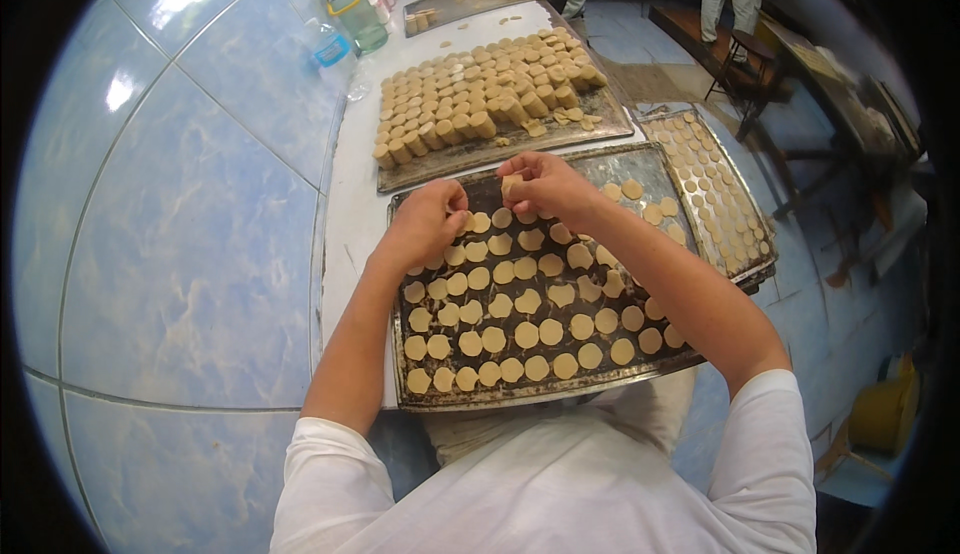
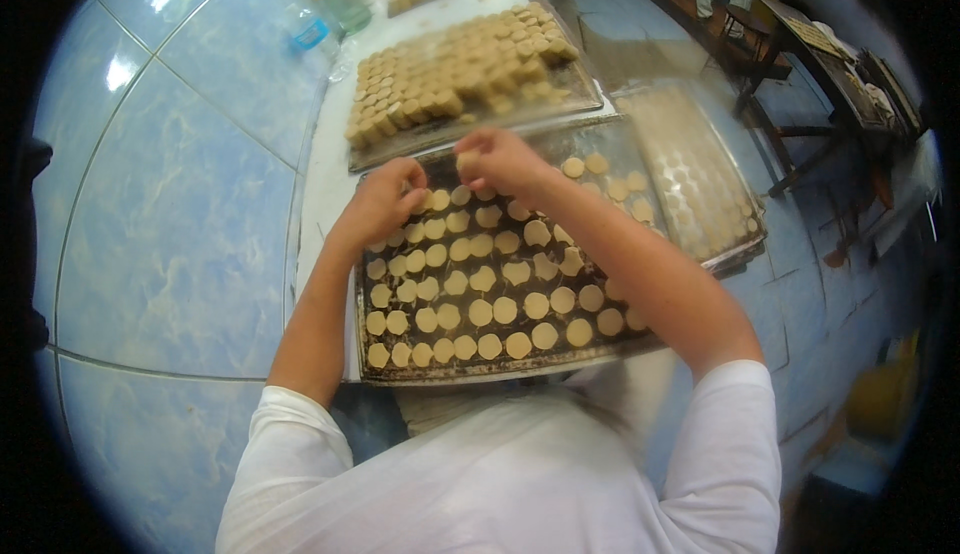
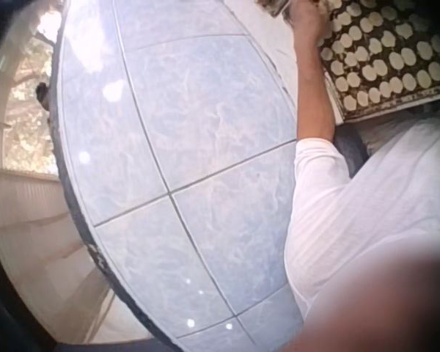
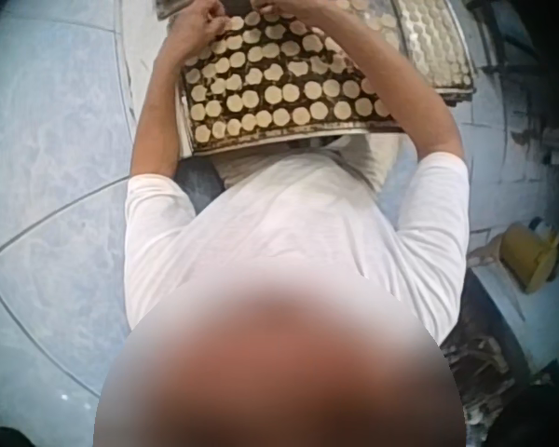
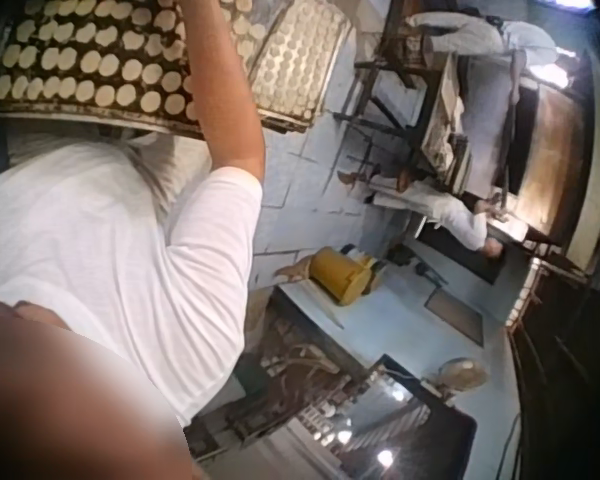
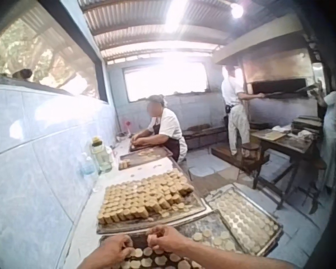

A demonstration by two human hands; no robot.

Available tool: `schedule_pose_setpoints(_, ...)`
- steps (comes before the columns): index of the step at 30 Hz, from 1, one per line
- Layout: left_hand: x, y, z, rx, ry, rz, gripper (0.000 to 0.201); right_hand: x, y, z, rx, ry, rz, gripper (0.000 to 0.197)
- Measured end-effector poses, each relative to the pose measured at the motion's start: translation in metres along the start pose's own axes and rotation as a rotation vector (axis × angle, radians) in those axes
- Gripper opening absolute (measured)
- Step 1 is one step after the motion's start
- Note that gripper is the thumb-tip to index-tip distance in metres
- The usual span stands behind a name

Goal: The person arranges small round cookies onto a metal baking tray, picking them from a larger tray of dough and placing them in neat rows. The person continues filling the tray and then moves it aside to begin on a new tray.

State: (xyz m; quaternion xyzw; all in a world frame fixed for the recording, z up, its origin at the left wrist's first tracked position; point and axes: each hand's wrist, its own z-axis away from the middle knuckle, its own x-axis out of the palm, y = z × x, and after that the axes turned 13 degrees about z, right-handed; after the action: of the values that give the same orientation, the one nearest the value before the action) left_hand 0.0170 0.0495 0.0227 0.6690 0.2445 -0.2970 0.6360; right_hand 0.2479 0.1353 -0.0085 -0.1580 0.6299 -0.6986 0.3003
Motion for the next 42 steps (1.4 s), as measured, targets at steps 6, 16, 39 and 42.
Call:
schedule_pose_setpoints(6,-0.001,0.0,-0.027,0.03,0.023,0.231,0.017,0.0,-0.002,0.002,0.004,0.019,-0.035,0.039)
schedule_pose_setpoints(16,0.025,0.0,-0.045,0.141,0.034,0.38,0.033,-0.01,0.005,0.002,-0.014,-0.005,-0.076,0.04)
schedule_pose_setpoints(39,0.056,0.049,-0.069,0.143,-0.083,0.434,0.036,-0.057,0.014,0.034,-0.012,0.083,-0.053,0.04)
schedule_pose_setpoints(42,0.056,0.054,-0.074,-0.01,-0.108,0.329,0.036,-0.065,0.017,0.037,0.001,0.106,-0.037,0.038)
